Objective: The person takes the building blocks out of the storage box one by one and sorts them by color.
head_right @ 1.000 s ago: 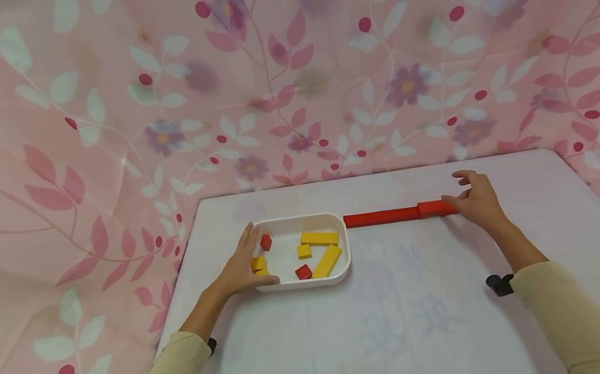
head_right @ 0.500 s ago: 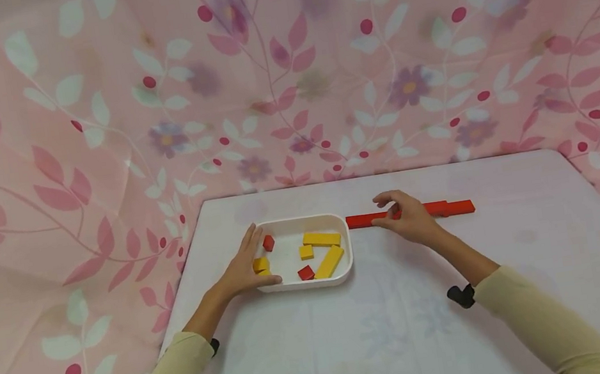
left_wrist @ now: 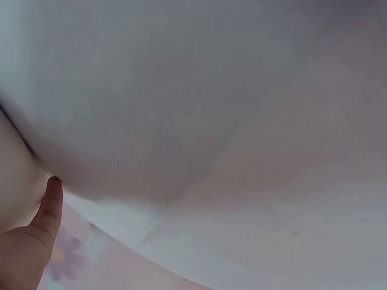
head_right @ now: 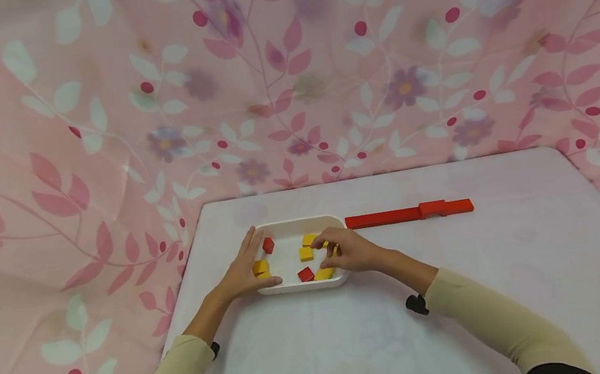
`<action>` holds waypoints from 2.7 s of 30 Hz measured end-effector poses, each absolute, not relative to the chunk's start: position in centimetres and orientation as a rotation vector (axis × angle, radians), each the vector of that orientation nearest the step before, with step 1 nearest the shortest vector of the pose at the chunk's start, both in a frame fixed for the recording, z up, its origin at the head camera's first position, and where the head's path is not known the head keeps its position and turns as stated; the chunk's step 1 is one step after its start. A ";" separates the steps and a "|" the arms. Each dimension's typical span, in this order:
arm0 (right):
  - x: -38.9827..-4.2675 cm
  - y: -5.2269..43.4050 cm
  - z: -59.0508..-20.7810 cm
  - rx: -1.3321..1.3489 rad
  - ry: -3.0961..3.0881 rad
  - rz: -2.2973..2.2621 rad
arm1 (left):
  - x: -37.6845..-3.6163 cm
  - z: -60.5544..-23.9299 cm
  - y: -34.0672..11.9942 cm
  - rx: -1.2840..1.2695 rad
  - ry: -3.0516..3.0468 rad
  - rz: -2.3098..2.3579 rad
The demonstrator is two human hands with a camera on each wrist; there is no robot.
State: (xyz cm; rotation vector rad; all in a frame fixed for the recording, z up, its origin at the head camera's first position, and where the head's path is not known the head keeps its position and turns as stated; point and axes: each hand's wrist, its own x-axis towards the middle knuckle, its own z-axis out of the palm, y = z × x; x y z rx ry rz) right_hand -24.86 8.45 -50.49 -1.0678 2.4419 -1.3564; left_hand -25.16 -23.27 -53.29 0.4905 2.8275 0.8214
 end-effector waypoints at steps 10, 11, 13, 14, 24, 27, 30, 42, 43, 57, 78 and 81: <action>-25.7 4.9 -50.7 -1.072 2.284 -1.252 | -25.2 -53.4 -23.4 0.517 2.825 0.840; -25.8 4.6 -50.7 -1.060 2.273 -1.240 | -25.2 -53.3 -23.5 0.524 2.829 0.841; -26.1 4.1 -50.9 -1.027 2.266 -1.197 | -25.2 -53.3 -23.6 0.534 2.831 0.835; -26.3 3.9 -51.0 -1.013 2.265 -1.176 | -25.3 -53.2 -23.6 0.539 2.831 0.837; -27.2 2.9 -52.2 -0.950 2.313 -0.981 | -25.3 -53.4 -23.6 0.532 2.824 0.851; -27.1 2.7 -52.3 -0.971 2.344 -0.915 | -25.2 -53.3 -23.7 0.548 2.829 0.849; -27.2 2.3 -52.5 -1.015 2.406 -0.819 | -25.2 -53.0 -23.9 0.552 2.836 0.848; -27.1 1.0 -53.5 -0.987 2.522 -0.748 | -25.2 -53.4 -23.8 0.567 2.838 0.857; -27.1 1.2 -53.6 -0.959 2.510 -0.798 | -25.2 -53.5 -23.7 0.572 2.835 0.858; -26.9 1.2 -53.3 -0.941 2.466 -1.051 | -25.4 -53.6 -23.9 0.574 2.835 0.874; -25.7 2.0 -52.0 -0.953 2.555 -1.279 | -24.8 -53.5 -23.6 0.527 2.829 0.974; -25.6 3.0 -51.5 -0.969 2.592 -1.340 | -24.8 -53.7 -23.5 0.520 2.834 0.969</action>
